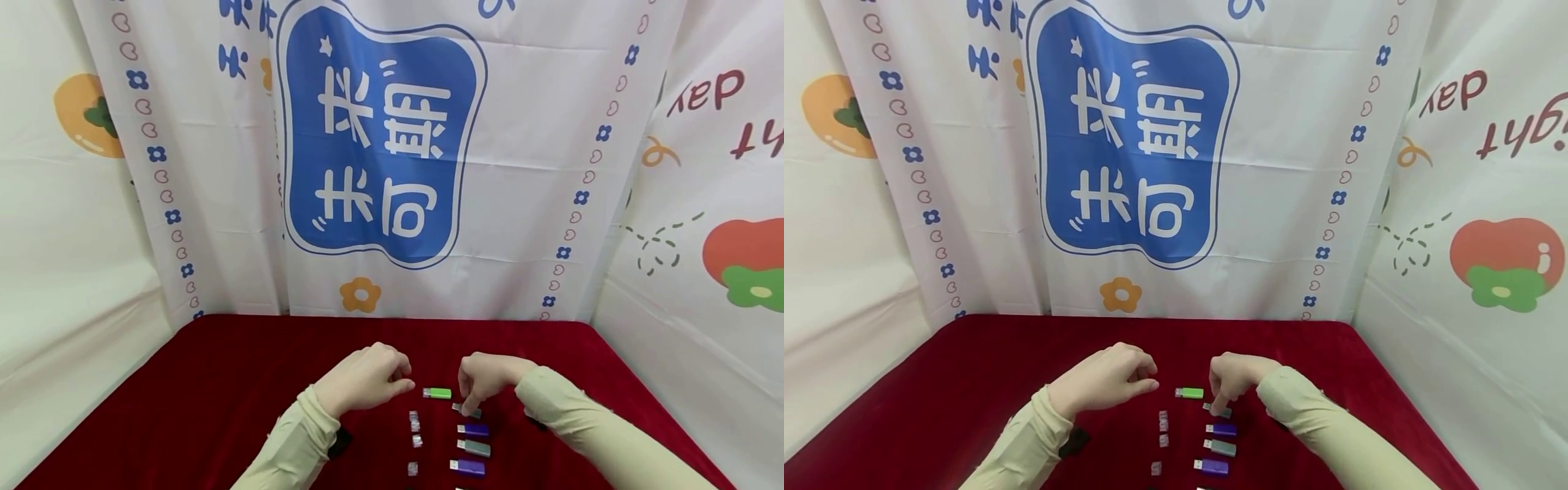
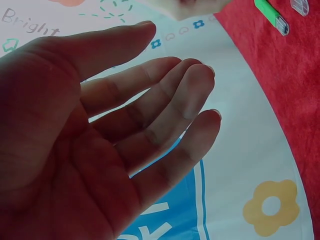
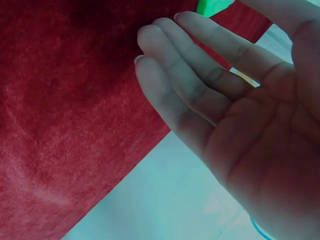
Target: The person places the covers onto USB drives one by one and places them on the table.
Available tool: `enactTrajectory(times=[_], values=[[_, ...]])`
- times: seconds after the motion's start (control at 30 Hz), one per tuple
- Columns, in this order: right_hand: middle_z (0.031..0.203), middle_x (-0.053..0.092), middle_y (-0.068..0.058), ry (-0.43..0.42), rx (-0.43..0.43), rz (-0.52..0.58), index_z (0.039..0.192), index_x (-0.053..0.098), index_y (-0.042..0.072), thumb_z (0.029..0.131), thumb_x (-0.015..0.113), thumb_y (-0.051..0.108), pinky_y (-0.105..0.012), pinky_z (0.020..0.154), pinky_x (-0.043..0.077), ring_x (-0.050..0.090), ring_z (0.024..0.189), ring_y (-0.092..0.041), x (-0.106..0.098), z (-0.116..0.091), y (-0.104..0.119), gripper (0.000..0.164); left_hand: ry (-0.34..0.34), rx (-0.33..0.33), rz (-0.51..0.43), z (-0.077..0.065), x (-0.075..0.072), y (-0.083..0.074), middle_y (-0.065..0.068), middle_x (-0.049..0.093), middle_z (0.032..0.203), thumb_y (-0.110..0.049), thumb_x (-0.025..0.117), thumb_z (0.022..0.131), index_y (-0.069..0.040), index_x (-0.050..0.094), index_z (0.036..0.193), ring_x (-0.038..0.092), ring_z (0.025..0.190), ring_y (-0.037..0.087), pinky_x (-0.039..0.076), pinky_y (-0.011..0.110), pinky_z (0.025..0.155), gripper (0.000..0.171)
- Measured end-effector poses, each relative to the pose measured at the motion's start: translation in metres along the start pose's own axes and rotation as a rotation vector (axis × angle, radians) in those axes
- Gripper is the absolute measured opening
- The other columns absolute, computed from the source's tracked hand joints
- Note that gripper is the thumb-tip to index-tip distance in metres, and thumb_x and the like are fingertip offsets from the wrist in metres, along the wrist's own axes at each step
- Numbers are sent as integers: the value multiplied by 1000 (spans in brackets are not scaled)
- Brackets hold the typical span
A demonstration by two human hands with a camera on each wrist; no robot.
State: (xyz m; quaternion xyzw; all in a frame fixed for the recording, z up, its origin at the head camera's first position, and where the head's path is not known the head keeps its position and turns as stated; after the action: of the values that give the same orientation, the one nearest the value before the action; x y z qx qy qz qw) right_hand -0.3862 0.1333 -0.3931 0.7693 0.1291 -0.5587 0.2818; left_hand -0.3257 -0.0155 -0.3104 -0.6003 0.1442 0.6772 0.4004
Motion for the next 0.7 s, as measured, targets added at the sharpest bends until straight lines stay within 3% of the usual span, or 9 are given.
enactTrajectory(times=[0.23,0.7], values=[[61,57,11,-19,-57,-48,65,65,18,73,88,19,-24,51,43,49,54,-4,5,4,8,25,10,-6,1,0,0,0,-13,55,68,-22,74,90,-14,74,90,50,57,3,45,21,53,8],[65,54,12,-68,-74,-93,66,63,18,71,89,10,-23,52,46,51,54,-4,9,5,15,27,26,-6,-9,-1,-1,-1,-13,57,70,-21,73,90,-14,74,90,51,58,2,46,21,55,7]])
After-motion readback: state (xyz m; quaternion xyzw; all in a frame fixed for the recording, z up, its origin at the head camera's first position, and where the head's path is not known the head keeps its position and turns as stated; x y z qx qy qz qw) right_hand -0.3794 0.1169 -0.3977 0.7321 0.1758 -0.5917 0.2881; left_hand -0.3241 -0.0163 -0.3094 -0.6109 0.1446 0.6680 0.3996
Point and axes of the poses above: each hand's wrist, its own z-axis towards the middle knuckle, its own x-axis out of the palm, y = z × x, the point moved 9 cm from there along z, towards the middle knuckle
